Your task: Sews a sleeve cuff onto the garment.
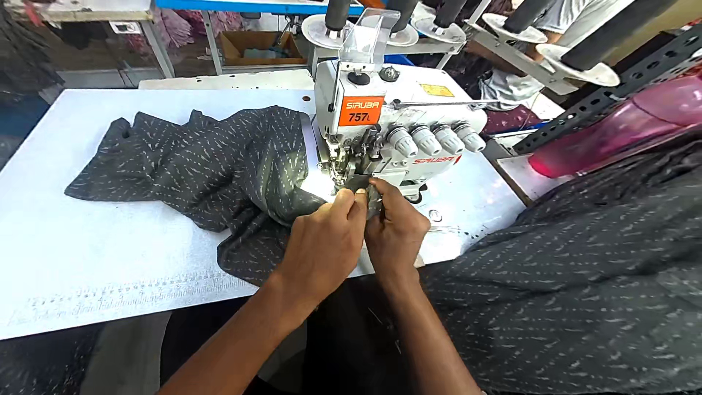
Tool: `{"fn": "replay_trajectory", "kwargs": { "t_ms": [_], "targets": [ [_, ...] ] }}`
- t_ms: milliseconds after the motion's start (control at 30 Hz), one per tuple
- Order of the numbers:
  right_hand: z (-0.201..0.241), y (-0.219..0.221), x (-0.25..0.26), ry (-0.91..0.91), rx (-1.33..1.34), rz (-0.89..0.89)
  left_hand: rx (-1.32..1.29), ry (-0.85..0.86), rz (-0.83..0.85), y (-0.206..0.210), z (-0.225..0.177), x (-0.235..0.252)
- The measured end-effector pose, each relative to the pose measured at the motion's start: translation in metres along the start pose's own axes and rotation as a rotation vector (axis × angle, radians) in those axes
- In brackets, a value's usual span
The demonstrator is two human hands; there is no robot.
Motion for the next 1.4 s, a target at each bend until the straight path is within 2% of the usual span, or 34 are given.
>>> {"fn": "replay_trajectory", "kwargs": {
  "t_ms": [133, 233, 300, 367, 467, 533, 600, 667, 733, 800, 867, 933, 1100, 1167, 1233, 1333, 1400],
  "targets": [
    [-0.004, 0.009, -0.01, -0.001, 0.015, -0.032, 0.04, 0.005, -0.073, 0.002, 0.006, -0.007],
    [-0.004, -0.015, -0.028, 0.032, 0.203, 0.025, -0.073, 0.149, -0.115, -0.012, 0.018, -0.032],
    [-0.005, -0.04, -0.043, 0.131, 0.499, 0.192, -0.134, 0.319, -0.078, -0.029, 0.023, -0.057],
    [-0.001, -0.049, -0.048, 0.285, 0.792, 0.436, -0.155, 0.529, 0.007, -0.037, 0.023, -0.08],
    [0.024, -0.035, -0.042, 0.483, 0.985, 0.772, -0.255, 0.761, 0.146, -0.041, 0.005, -0.101],
    [0.037, -0.031, -0.041, 0.623, 1.126, 0.834, -0.295, 0.812, 0.224, -0.048, -0.002, -0.105],
    [0.037, -0.034, -0.049, 0.718, 1.216, 0.838, -0.343, 0.7, 0.227, -0.065, 0.006, -0.099],
    [0.031, -0.037, -0.059, 0.703, 1.291, 0.824, -0.393, 0.554, 0.172, -0.081, 0.02, -0.075],
    [0.029, -0.043, -0.065, 0.522, 1.286, 0.817, -0.389, 0.519, 0.223, -0.085, 0.031, -0.041],
    [0.033, -0.056, -0.065, 0.258, 1.232, 0.839, -0.3, 0.587, 0.378, -0.083, 0.037, -0.01],
    [0.036, -0.084, -0.062, 0.03, 1.178, 0.894, -0.146, 0.652, 0.503, -0.082, 0.044, 0.013],
    [0.026, -0.118, -0.058, -0.131, 1.178, 0.956, 0.033, 0.646, 0.59, -0.094, 0.061, 0.033],
    [-0.027, -0.17, -0.048, -0.131, 1.183, 0.947, 0.233, 0.495, 0.547, -0.141, 0.139, 0.058],
    [-0.037, -0.196, -0.045, -0.099, 1.022, 0.888, 0.265, 0.439, 0.442, -0.167, 0.171, 0.051],
    [-0.046, -0.213, -0.044, -0.07, 0.713, 0.794, 0.309, 0.349, 0.351, -0.191, 0.201, 0.033],
    [-0.053, -0.201, -0.057, -0.074, 0.194, 0.611, 0.336, 0.116, 0.246, -0.21, 0.227, -0.008],
    [-0.058, -0.186, -0.077, -0.092, 0.03, 0.474, 0.231, -0.079, 0.07, -0.203, 0.23, -0.04]
  ]
}}
Point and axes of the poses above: each hand's wrist, its own x-axis towards the middle knuckle, its own y-axis out of the palm, z = x × y, the point moved 1 cm from there along x, towards the middle knuckle, and after that the axes turned 1 degree about -z, right-handed, at the moved point
